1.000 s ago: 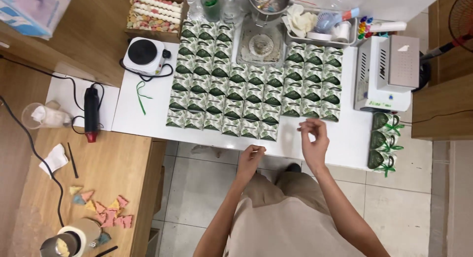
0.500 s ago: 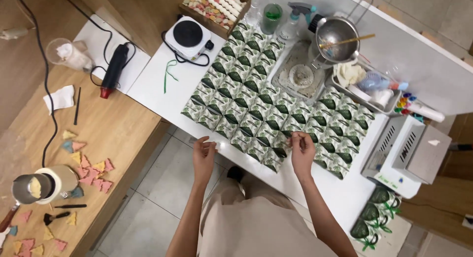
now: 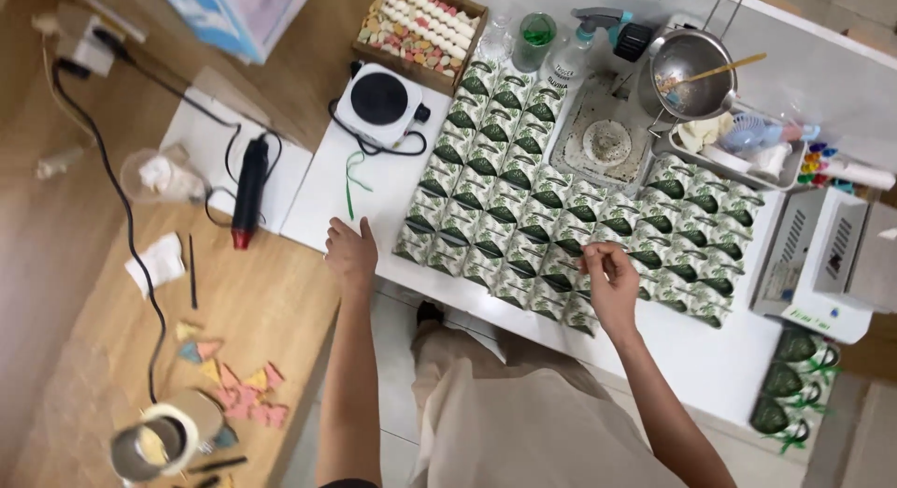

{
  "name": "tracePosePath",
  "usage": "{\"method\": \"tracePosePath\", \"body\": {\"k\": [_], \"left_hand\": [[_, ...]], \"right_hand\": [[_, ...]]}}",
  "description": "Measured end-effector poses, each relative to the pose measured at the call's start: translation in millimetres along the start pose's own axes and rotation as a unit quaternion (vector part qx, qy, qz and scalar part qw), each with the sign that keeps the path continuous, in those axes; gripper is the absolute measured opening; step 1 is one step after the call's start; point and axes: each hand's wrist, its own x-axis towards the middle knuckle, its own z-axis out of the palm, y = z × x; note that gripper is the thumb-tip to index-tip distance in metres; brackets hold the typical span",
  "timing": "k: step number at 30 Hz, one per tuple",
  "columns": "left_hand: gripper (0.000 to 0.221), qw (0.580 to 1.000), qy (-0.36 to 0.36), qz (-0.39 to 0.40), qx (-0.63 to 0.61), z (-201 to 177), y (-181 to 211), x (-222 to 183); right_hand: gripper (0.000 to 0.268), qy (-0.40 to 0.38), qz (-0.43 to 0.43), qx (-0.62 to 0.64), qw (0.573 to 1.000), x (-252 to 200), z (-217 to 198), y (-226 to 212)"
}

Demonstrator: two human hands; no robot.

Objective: Wrapping small green packets with green ribbon and tying bows.

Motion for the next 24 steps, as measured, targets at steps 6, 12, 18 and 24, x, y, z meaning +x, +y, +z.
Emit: {"method": "tracePosePath", "body": {"k": [6,12,18,24], "left_hand": [[0.038,0.988,-0.011,0.106,0.109,56.3,-30.4,50.3],[0.024,0.971,-0.044,0.200,0.120,70.9,-50.0,63.0],[0.025,0.976,-0.111,0.180,0.061,52.2,-45.0,67.8],[0.020,0.843,-0.452,0.074,-0.282,-155.0,37.0,30.7]], "right_hand": [[0.021,0.118,0.062,-0.003,0.991,-57.6,60.1,9.8],[0.021,0.113,0.118,-0.038,0.986,-93.1,104.4,-5.1],[0.021,0.136,0.137,-0.072,0.979,-98.4,101.4,-19.3],[0.025,0.139,0.127,-0.093,0.978,-76.3,101.4,-70.7]]}}
